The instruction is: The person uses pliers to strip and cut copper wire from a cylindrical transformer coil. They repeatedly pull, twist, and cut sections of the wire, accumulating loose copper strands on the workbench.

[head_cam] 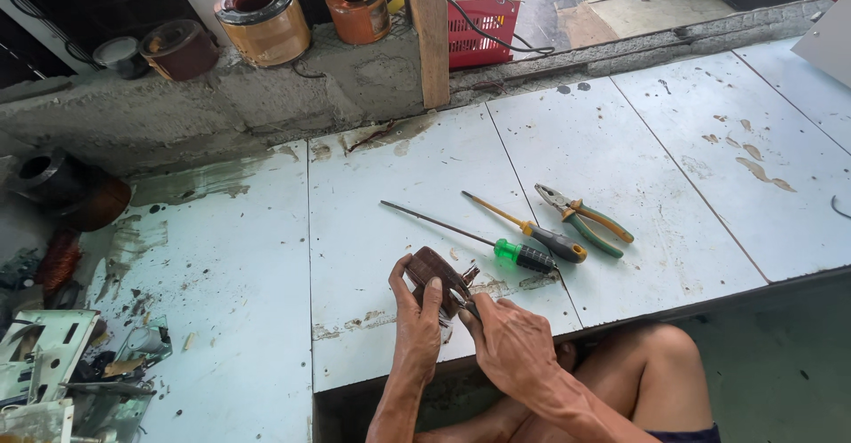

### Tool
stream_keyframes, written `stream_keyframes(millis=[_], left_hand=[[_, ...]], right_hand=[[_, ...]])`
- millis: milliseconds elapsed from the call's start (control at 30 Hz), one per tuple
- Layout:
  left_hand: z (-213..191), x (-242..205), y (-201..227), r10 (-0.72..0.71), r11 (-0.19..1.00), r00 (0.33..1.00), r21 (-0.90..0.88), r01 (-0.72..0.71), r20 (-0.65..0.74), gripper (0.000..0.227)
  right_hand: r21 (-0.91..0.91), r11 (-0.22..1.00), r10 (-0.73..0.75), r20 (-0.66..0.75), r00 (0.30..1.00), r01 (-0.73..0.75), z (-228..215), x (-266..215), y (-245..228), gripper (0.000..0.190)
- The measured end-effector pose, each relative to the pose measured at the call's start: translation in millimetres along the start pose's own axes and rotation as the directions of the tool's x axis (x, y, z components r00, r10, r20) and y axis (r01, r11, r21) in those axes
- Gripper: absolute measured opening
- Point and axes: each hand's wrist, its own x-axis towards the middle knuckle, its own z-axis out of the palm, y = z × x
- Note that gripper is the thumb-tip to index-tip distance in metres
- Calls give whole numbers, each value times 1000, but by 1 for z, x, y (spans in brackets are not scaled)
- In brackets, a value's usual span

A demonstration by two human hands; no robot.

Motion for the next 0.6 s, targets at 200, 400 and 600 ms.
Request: stream_keyframes(millis=[200, 400, 600], left_hand=[[5, 0, -1, 20, 1000, 1000, 5, -20, -20, 55], [5, -5, -7, 30, 999, 999, 27, -29, -17, 59], [6, -5, -5, 35, 999, 999, -1, -35, -14, 58]], right_hand=[[192, 978, 59, 148, 987, -87, -5, 3, 4, 26], [478, 790, 187, 411, 892, -385, -28, 6, -9, 37], [457, 825, 124, 430, 894, -334, -20, 10, -1, 47]])
